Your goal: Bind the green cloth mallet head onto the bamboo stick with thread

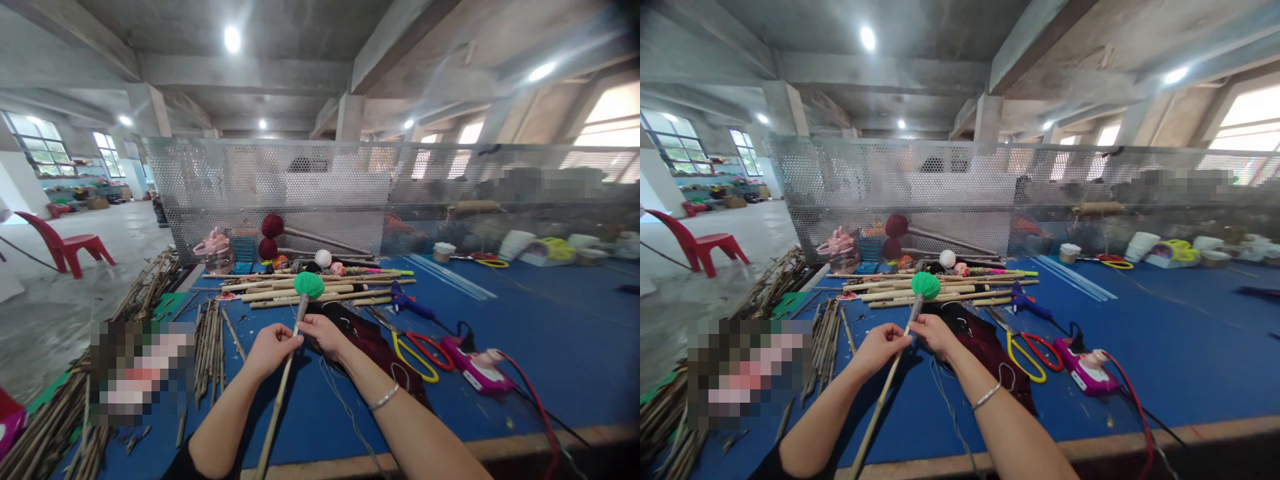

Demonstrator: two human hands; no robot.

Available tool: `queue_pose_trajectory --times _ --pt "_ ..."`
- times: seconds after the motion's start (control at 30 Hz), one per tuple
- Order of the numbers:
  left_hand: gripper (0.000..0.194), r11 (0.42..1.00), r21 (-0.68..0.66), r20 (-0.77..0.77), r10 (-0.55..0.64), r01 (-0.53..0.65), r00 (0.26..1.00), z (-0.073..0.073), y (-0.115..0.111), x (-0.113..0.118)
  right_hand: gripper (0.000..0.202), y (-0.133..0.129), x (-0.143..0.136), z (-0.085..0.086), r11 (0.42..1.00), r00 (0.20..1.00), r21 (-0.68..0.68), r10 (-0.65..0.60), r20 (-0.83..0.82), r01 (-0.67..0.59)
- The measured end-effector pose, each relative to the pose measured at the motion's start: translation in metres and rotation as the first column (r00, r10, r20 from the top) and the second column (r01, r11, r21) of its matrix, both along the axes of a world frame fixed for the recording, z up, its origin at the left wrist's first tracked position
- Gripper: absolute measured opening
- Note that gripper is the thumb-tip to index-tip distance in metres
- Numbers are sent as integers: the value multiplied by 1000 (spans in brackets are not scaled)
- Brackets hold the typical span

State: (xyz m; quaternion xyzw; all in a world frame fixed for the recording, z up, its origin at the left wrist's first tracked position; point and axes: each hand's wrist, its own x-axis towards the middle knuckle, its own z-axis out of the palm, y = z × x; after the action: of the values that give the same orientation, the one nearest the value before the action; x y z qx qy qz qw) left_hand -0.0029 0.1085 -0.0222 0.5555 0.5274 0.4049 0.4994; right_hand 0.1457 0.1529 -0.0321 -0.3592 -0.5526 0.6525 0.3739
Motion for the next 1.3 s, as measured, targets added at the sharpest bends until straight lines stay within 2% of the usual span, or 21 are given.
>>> queue_pose_trajectory --times 0.07,0.13,0.23,0.3,0.37,0.47,0.57,0.67,0.83,1.0,1.1,1.3 --pt "36 999 43 -107 20 -16 994 0 1 -2 37 0 0 -1 1000 1000 -2 -3 13 3" --pt "37 1000 27 -113 8 -5 994 1 1 -3 36 0 1 -1 1000 1000 -26 8 3 -8" --pt "40 993 -104 88 -54 63 995 5 -1 -4 40 -2 2 1 996 997 -87 30 -65 -36" --pt "40 970 -198 256 -91 144 962 7 -2 -4 42 -3 3 2 995 993 -95 33 -113 -44" --pt "41 945 -252 340 -118 211 933 8 -3 -4 39 -3 2 1 997 992 -64 26 -123 -34" --pt "44 943 -263 287 -124 203 950 6 -3 -3 39 -2 -2 -2 1000 994 5 -29 -102 30" --pt "45 983 -153 139 -84 105 987 3 -2 -1 42 -1 -5 -5 996 994 38 -83 -72 86" --pt "44 994 -85 76 -62 69 995 3 -2 0 41 -2 -6 -5 994 995 67 -80 -51 83" --pt "40 984 -138 185 -86 113 979 5 -1 -4 39 -5 -3 1 1000 998 24 -4 -64 6" --pt "39 947 -210 354 -158 243 922 5 -2 -9 43 -6 0 4 997 990 -7 69 -126 -71" --pt "42 920 -268 373 -175 286 911 6 -4 -8 40 -6 1 2 997 991 -10 78 -111 -80" --pt "41 977 -185 231 -58 103 971 5 -4 -3 41 -4 -2 -3 1000 1000 7 -6 -27 6"
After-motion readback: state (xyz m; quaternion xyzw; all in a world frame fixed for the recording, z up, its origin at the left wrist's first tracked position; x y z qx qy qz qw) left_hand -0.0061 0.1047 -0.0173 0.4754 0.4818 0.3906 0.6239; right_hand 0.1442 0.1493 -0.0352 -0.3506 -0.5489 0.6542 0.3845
